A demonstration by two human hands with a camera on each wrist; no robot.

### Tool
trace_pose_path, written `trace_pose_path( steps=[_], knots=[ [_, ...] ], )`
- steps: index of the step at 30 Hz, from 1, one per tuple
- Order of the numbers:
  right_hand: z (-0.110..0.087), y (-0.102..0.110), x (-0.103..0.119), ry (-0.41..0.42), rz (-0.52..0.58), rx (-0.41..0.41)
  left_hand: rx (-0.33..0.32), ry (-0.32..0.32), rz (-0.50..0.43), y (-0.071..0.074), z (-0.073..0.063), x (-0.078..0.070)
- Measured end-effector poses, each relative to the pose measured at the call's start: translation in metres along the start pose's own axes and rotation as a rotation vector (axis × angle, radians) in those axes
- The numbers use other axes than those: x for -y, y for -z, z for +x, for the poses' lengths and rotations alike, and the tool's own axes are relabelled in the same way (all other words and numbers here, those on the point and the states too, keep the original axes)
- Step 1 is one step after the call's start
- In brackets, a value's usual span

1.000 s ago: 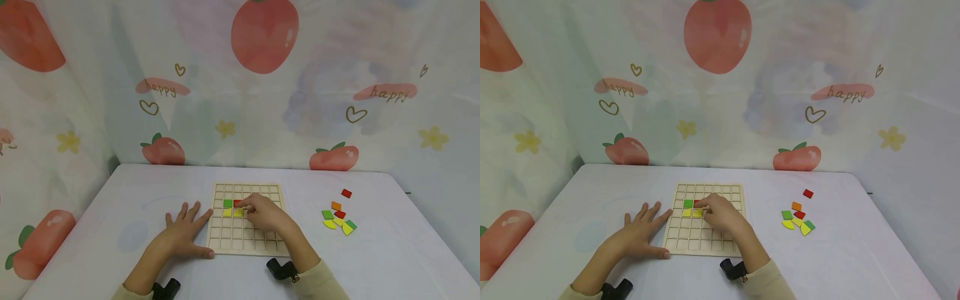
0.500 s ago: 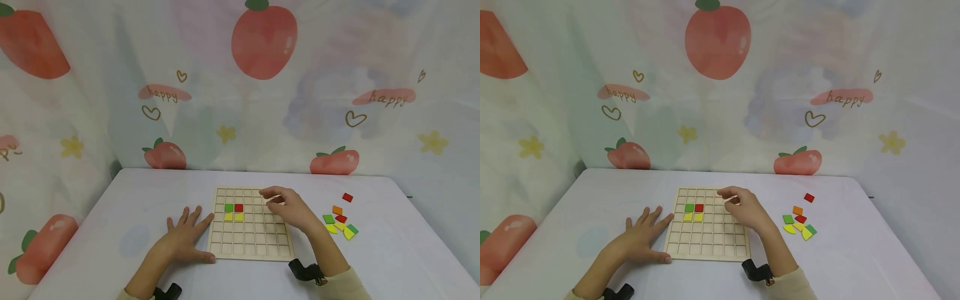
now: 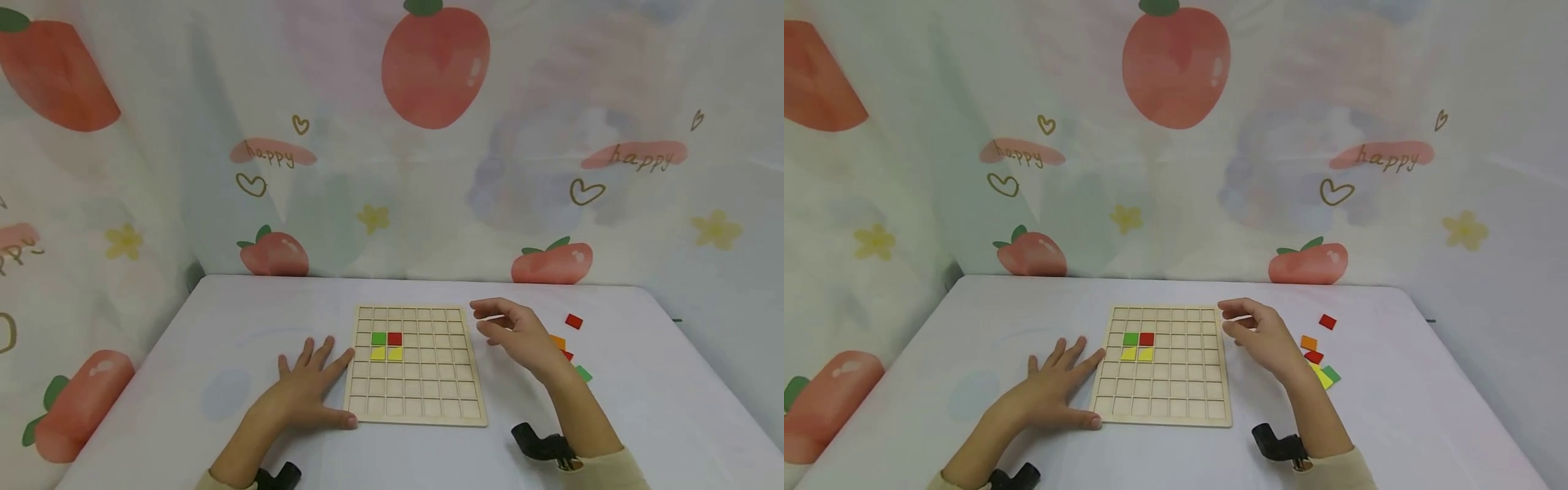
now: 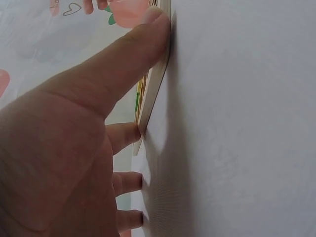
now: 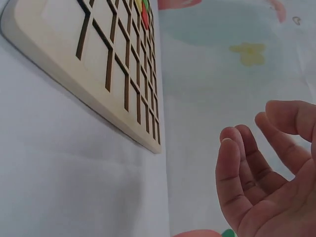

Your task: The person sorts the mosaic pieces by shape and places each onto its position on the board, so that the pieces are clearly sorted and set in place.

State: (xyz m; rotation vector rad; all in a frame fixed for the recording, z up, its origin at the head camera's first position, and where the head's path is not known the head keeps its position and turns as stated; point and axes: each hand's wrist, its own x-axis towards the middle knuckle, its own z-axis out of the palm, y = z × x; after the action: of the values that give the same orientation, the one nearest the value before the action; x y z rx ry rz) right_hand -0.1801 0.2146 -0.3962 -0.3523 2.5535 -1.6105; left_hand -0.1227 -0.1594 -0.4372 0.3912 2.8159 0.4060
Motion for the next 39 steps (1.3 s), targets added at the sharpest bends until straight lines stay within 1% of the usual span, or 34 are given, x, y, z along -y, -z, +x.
trace_pose_path(
  steps=[5,9,15,17,24,35,39],
  knots=[
    [-0.004,0.014,-0.004,-0.011,-0.021,-0.019,0.006,0.031,0.018,0.0,0.002,-0.003],
    [-0.005,0.023,-0.007,-0.029,-0.05,-0.035,0.003,0.035,0.02,0.0,0.002,-0.005],
    [-0.007,0.032,-0.012,-0.056,-0.042,-0.047,-0.001,0.033,0.017,-0.001,0.002,-0.004],
    [-0.008,0.035,-0.013,-0.061,-0.038,-0.052,0.0,0.032,0.018,-0.002,0.003,-0.003],
    [-0.012,0.046,-0.012,-0.039,-0.035,-0.084,0.002,0.015,0.007,0.0,0.001,-0.002],
    [-0.011,0.058,-0.018,-0.063,-0.029,-0.118,-0.009,-0.014,-0.019,0.003,-0.002,-0.001],
    [-0.012,0.062,-0.021,-0.078,-0.05,-0.125,-0.011,-0.018,-0.02,0.003,-0.002,-0.001]
  ],
)
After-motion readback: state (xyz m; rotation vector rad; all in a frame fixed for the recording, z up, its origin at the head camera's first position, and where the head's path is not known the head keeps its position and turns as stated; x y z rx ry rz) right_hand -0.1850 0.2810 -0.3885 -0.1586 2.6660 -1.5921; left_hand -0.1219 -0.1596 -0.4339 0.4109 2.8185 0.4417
